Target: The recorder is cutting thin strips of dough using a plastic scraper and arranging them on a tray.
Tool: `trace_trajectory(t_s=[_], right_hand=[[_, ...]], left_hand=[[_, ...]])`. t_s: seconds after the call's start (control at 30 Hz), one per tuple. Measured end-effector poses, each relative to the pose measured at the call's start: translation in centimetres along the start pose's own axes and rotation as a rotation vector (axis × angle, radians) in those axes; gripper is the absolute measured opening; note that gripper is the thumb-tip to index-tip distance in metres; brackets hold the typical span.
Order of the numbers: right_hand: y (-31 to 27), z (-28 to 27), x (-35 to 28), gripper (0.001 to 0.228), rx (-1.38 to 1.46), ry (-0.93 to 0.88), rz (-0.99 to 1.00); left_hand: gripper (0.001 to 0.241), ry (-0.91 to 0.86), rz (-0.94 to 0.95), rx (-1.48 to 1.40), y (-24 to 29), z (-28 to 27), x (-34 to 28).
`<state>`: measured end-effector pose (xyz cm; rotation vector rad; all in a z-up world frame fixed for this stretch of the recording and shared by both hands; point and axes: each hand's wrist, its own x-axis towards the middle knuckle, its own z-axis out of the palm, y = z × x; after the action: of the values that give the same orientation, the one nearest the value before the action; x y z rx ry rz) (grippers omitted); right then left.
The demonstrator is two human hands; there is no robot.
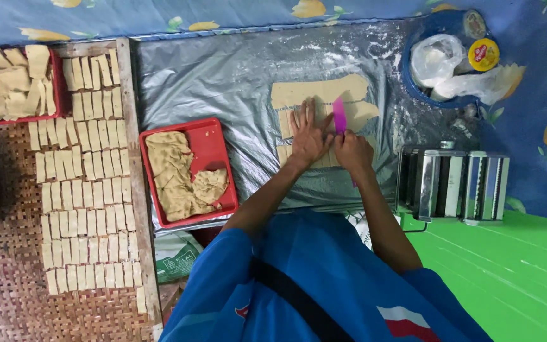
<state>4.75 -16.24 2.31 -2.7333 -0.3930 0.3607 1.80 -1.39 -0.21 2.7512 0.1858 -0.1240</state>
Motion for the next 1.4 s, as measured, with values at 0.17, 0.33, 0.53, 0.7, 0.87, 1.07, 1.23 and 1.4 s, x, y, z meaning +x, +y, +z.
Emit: trace_trajectory(t_s=[0.17,0.33,0.53,0.7,0.87,1.07,1.23,1.4], right_hand=[[-0.1,0.1,0.4,0.043,-0.056,-0.02,0.032],[-1.1,-0.3,-0.1,0.042,-0.019,0.01,0.044],[-0.9,1.3,0.5,0.034,-0.079,0.0,0.017],[-1.1,2.0,0.4,0.043,-0.021,0.011,0.072],[-3.5,-2.1,-1.6,0.045,0.098,-0.057,0.108],[-1.5,-2.1,-3.5,0.051,-0.111,-0.265,0.114],[-1.8,-2.9,-4.4,0.052,-0.038,-0.316,0.087],[-4.0,-4.1,-3.5,0.05,-0.075,-0.288,0.161]], left_hand=[[0.059,0.028,0.012,0.015,0.0,0.3,0.0],[0.058,0.009,-0.007,0.022,-0.1,0.7,0.1],[0.062,0.015,0.002,0.014,-0.5,2.0,0.3],[0.061,0.015,0.014,0.081,-0.7,3.2,0.4],[0.058,0.02,0.008,0.077,-0.6,3.1,0.8],[0.053,0.0,0.004,0.048,-0.2,1.7,0.4],[0.048,0.017,-0.006,0.006,-0.2,2.0,0.6],[0.048,-0.03,-0.045,-0.026,0.0,1.3,0.5]])
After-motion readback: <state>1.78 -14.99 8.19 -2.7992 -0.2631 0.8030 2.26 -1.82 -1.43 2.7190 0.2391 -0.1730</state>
